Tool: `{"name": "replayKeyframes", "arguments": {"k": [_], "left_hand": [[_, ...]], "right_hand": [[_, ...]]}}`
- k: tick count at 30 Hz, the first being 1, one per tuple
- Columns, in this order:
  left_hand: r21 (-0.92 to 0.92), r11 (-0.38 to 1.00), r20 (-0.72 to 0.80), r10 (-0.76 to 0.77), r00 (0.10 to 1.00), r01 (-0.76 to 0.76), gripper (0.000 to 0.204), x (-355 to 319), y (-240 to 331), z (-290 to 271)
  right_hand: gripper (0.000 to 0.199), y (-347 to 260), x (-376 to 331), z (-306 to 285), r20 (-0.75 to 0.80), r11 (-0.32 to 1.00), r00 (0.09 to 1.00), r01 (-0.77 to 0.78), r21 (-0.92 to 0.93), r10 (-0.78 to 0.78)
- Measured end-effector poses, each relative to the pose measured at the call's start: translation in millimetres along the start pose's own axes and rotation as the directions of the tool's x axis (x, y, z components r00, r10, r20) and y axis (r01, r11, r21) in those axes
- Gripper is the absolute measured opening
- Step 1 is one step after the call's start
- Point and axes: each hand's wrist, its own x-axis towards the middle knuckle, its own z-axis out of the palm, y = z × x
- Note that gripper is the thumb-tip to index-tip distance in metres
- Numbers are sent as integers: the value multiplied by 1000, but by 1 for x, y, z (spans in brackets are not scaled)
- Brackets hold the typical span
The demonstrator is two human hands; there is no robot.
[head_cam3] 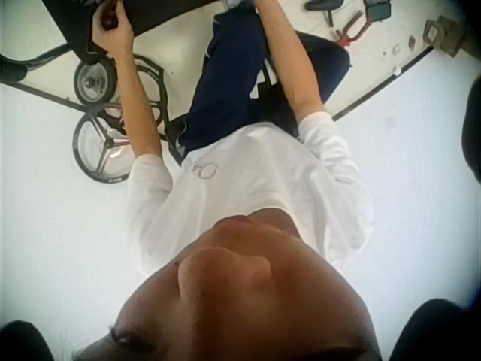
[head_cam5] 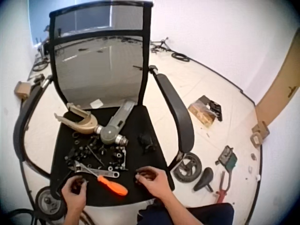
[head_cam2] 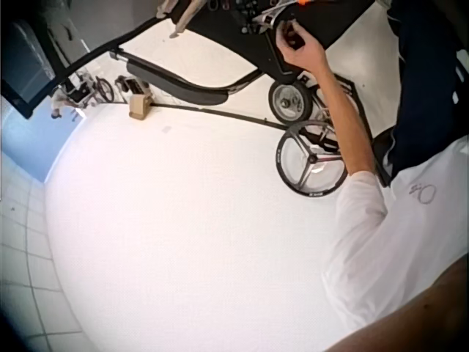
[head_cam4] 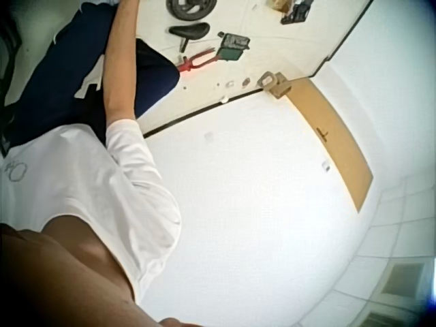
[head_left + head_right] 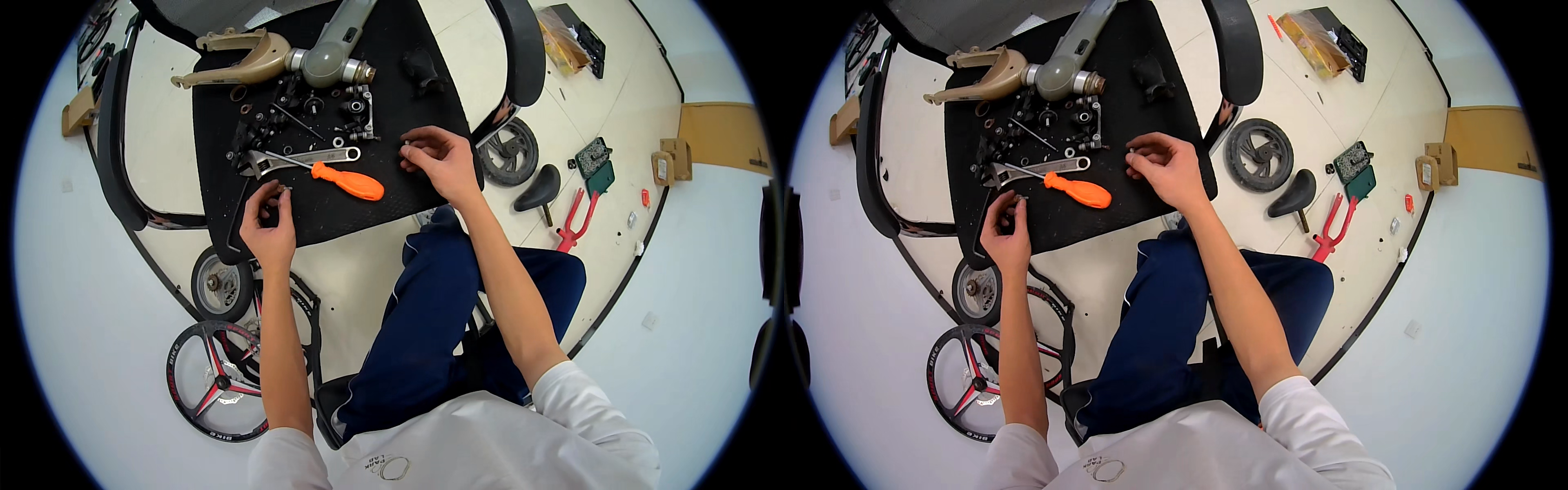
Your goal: The person assembles a pink scooter by attaching the seat to the frame using a screwdriver and other tools. They handle the frame, seat, and various small parts, organizing them on a chair and the floor.
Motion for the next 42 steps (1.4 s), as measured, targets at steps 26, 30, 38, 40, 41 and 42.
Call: {"name": "replayKeyframes", "arguments": {"k": [26, 30, 38, 40, 41, 42], "left_hand": [[112, 994, -130, -2, 992, 17, 26, -21, 49, -43], [308, 947, -220, -20, 975, 89, 26, -18, 11, -59], [474, 880, -132, 34, 991, 33, 28, -5, -8, -64], [421, 907, -160, 55, 986, 18, 19, -3, -9, -64], [411, 911, -159, 37, 987, 33, 18, -3, -10, -65], [400, 915, -159, 19, 987, 47, 16, -3, -10, -66]], "right_hand": [[37, -31, -49, 77, 227, 678, 870, -486, 552, 438], [33, -42, -20, 41, -83, 930, 955, -253, 267, 283], [73, -40, 61, 4, -454, 651, 783, -83, -754, -425], [86, -42, 79, 7, -517, 652, 796, -214, -727, -315], [86, -42, 83, 6, -528, 628, 802, -264, -732, -279], [86, -43, 86, 5, -540, 601, 806, -311, -736, -243]]}}
